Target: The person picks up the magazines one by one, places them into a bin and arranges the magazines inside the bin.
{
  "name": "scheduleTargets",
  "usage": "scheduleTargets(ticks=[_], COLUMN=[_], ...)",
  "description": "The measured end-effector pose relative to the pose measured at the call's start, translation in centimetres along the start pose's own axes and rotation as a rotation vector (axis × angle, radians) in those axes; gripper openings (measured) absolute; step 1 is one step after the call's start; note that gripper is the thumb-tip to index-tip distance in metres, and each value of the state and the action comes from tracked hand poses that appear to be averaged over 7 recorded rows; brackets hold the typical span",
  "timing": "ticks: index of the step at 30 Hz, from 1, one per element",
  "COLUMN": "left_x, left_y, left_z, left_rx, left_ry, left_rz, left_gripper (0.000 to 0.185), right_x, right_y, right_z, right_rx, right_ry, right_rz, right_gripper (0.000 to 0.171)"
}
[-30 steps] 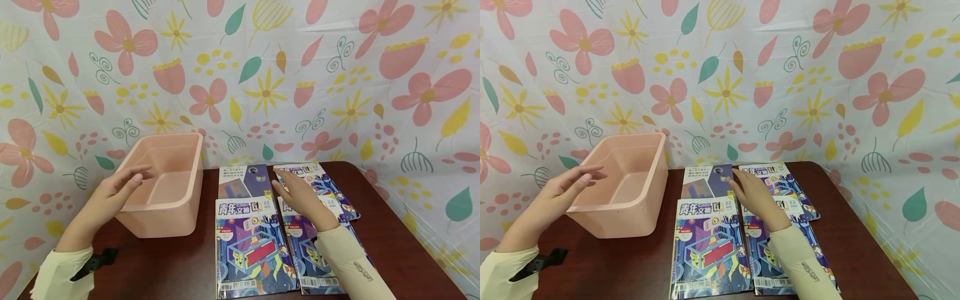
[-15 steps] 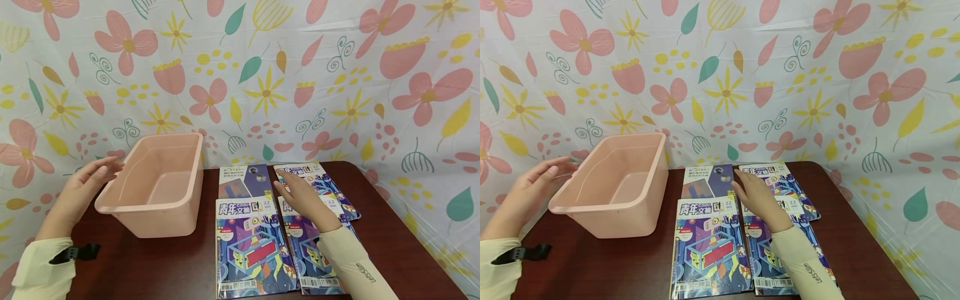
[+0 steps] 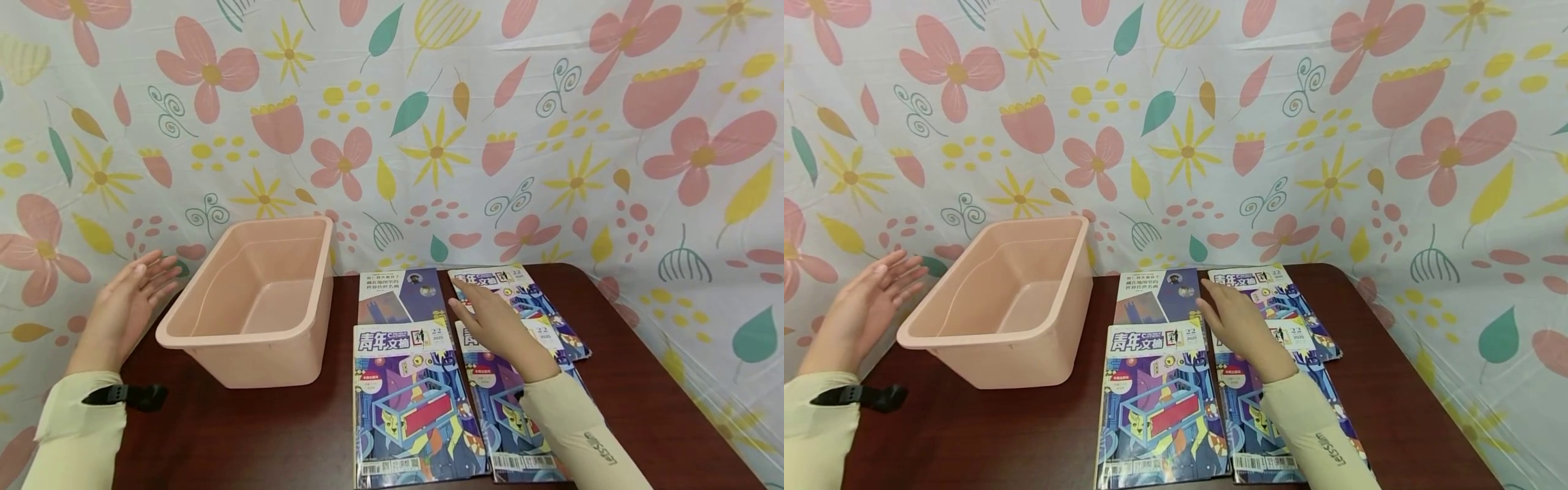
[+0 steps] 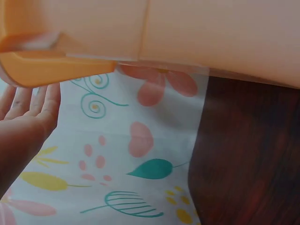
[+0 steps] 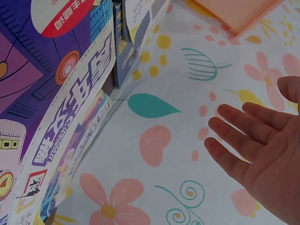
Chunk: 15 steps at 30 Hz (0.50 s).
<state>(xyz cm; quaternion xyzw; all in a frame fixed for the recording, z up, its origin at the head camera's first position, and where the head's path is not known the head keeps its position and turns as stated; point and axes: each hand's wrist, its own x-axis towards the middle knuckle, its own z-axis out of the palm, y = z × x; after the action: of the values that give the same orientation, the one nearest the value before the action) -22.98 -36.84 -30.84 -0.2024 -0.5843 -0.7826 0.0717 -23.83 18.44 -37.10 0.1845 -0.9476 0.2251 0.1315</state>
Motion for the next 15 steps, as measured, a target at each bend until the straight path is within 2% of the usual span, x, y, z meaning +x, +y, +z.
scheduleTargets(ticks=[4, 8, 11, 15], left_x=[0.8, 1.7, 2.3, 2.7], left_y=[-0.3, -0.4, -0.5, -0.6], left_z=[-0.7, -1.2, -1.6, -2.4], left_rx=[-0.061, -0.059, -0.008, 0.044], left_ry=[0.011, -0.011, -0.029, -0.039], left_rz=[-0.093, -0.170, -0.236, -0.359], left_gripper=[0.049, 0.055, 0.055, 0.064], right_x=[-0.3, -0.5, -0.6, -0.7], right_y=[0.2, 0.4, 0.6, 0.7], right_z=[-0.1, -0.3, -0.3, -0.4], right_rx=[-0.005, -0.012, -0.018, -0.032], right_ry=[0.005, 0.010, 0.010, 0.015], right_rz=[0.010, 0.002, -0.009, -0.024], right_gripper=[0.058, 0.057, 0.056, 0.055])
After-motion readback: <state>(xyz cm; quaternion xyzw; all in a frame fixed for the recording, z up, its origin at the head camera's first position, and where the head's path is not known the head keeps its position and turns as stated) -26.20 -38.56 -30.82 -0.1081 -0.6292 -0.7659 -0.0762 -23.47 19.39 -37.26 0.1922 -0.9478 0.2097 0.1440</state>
